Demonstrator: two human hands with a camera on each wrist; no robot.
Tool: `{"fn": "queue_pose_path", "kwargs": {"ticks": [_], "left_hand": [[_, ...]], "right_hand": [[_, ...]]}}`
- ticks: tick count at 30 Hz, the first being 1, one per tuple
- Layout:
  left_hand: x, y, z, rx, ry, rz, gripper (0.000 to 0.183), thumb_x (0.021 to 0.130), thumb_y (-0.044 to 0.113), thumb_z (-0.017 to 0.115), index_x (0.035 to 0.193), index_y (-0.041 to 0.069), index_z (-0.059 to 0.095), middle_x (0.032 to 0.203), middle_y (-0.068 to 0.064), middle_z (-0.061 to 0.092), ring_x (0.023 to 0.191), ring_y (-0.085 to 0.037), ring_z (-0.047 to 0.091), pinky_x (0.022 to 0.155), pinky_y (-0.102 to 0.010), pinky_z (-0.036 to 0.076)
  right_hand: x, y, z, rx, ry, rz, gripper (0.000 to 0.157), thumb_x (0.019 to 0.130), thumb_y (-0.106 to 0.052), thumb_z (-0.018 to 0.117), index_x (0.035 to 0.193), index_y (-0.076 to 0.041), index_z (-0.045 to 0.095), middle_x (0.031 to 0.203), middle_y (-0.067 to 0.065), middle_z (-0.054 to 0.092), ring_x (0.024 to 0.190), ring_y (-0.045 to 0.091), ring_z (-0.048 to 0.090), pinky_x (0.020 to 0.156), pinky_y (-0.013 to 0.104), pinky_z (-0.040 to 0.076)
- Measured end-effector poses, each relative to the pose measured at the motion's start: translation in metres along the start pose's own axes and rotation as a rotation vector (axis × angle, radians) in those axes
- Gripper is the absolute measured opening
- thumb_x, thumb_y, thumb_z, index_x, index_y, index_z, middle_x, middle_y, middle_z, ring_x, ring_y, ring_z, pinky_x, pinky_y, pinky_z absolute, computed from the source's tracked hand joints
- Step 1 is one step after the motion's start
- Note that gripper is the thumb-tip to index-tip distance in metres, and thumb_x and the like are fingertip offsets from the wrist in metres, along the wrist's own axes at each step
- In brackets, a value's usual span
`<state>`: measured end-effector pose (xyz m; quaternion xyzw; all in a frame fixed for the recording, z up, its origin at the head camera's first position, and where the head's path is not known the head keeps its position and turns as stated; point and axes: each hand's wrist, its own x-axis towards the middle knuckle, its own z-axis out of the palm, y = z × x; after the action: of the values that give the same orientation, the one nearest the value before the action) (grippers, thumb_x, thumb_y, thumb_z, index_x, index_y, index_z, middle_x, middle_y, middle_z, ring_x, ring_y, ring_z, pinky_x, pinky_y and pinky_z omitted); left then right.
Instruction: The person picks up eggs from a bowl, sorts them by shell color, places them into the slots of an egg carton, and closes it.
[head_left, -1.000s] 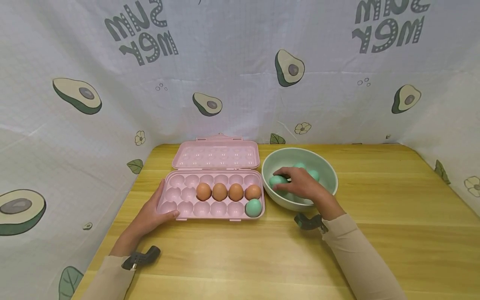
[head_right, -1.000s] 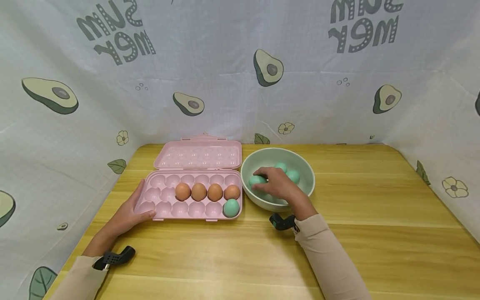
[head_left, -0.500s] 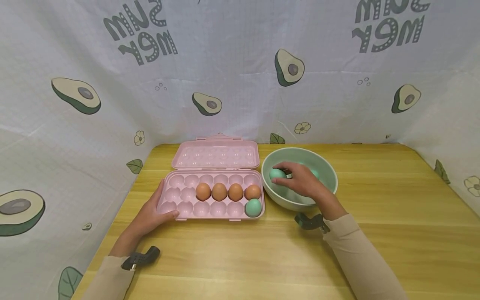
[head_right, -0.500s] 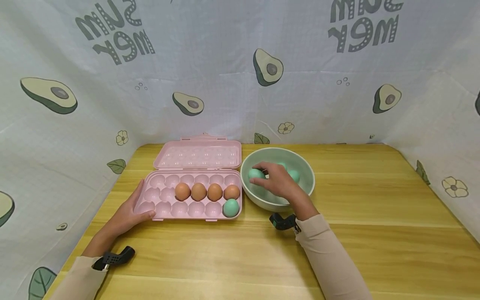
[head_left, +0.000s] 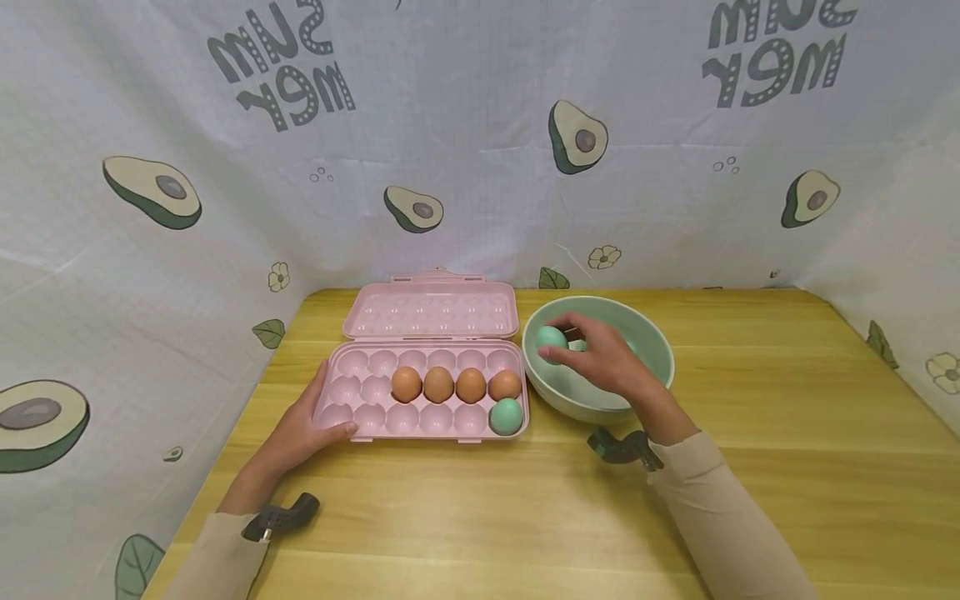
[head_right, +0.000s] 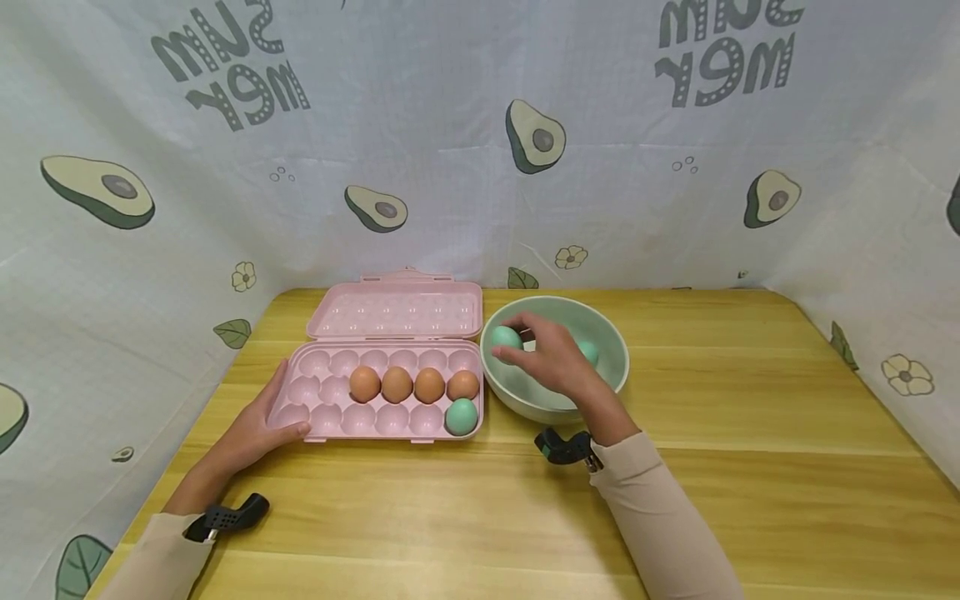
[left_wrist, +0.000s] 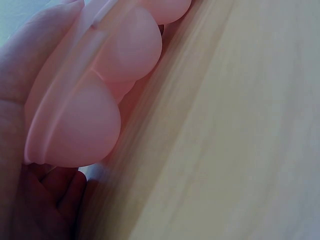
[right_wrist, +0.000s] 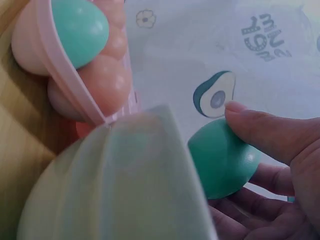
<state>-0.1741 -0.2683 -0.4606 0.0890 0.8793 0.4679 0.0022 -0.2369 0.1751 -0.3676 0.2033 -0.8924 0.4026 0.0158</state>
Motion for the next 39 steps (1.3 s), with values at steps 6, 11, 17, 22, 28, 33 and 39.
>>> {"fn": "queue_pose_path", "kwargs": {"ticks": [6, 11, 17, 22, 28, 33, 39], "left_hand": [[0.000, -0.001, 0.000, 0.004, 0.000, -0.003, 0.114, 0.076, 0.028, 0.080, 0.156, 0.012, 0.001, 0.160, -0.017, 0.012, 0.143, -0.040, 0.017, 0.110, -0.062, 0.018], [-0.001, 0.001, 0.000, -0.003, -0.003, -0.001, 0.114, 0.076, 0.027, 0.080, 0.156, 0.012, 0.001, 0.160, -0.017, 0.011, 0.143, -0.041, 0.016, 0.110, -0.062, 0.017], [-0.002, 0.002, 0.000, -0.010, -0.006, -0.006, 0.113, 0.076, 0.027, 0.080, 0.156, 0.014, 0.001, 0.160, -0.016, 0.011, 0.143, -0.039, 0.016, 0.111, -0.061, 0.017], [-0.002, 0.002, 0.000, -0.006, -0.008, -0.004, 0.114, 0.076, 0.027, 0.080, 0.156, 0.013, 0.001, 0.160, -0.016, 0.011, 0.143, -0.040, 0.016, 0.110, -0.062, 0.017], [-0.001, -0.001, 0.000, 0.002, -0.003, 0.008, 0.114, 0.076, 0.027, 0.081, 0.156, 0.012, 0.001, 0.160, -0.017, 0.012, 0.143, -0.040, 0.016, 0.111, -0.061, 0.017], [0.001, -0.002, 0.000, -0.002, 0.001, 0.020, 0.114, 0.075, 0.026, 0.081, 0.156, 0.012, 0.002, 0.159, -0.017, 0.013, 0.143, -0.039, 0.017, 0.111, -0.059, 0.017], [0.002, -0.002, -0.001, -0.001, 0.004, 0.020, 0.115, 0.075, 0.026, 0.081, 0.156, 0.011, 0.002, 0.160, -0.017, 0.013, 0.143, -0.039, 0.017, 0.111, -0.059, 0.017]], "right_hand": [[-0.001, -0.009, 0.003, 0.083, 0.025, -0.033, 0.039, 0.086, -0.027, 0.074, 0.116, -0.006, 0.061, 0.107, 0.008, 0.064, 0.100, 0.026, 0.064, 0.083, 0.038, 0.053], [-0.001, -0.018, 0.006, 0.174, 0.023, -0.070, 0.035, 0.086, -0.021, 0.075, 0.114, -0.005, 0.063, 0.104, 0.009, 0.064, 0.094, 0.022, 0.064, 0.084, 0.035, 0.054], [-0.001, -0.026, 0.011, 0.234, 0.003, -0.078, 0.032, 0.085, -0.017, 0.075, 0.113, -0.002, 0.065, 0.104, 0.011, 0.066, 0.097, 0.023, 0.063, 0.086, 0.035, 0.054], [0.001, -0.032, 0.018, 0.262, -0.015, -0.069, 0.034, 0.086, -0.018, 0.074, 0.114, -0.003, 0.064, 0.106, 0.010, 0.065, 0.100, 0.022, 0.062, 0.087, 0.033, 0.053], [0.006, -0.039, 0.027, 0.271, -0.032, -0.077, 0.036, 0.085, -0.020, 0.075, 0.115, -0.005, 0.061, 0.109, 0.009, 0.064, 0.103, 0.024, 0.062, 0.089, 0.040, 0.050], [0.012, -0.041, 0.035, 0.283, -0.068, -0.074, 0.033, 0.085, -0.020, 0.075, 0.111, -0.006, 0.061, 0.110, 0.009, 0.062, 0.104, 0.026, 0.062, 0.091, 0.043, 0.050], [0.017, -0.043, 0.045, 0.319, -0.083, -0.096, 0.033, 0.084, -0.020, 0.076, 0.109, -0.004, 0.061, 0.107, 0.010, 0.062, 0.102, 0.027, 0.062, 0.091, 0.045, 0.047]]}}
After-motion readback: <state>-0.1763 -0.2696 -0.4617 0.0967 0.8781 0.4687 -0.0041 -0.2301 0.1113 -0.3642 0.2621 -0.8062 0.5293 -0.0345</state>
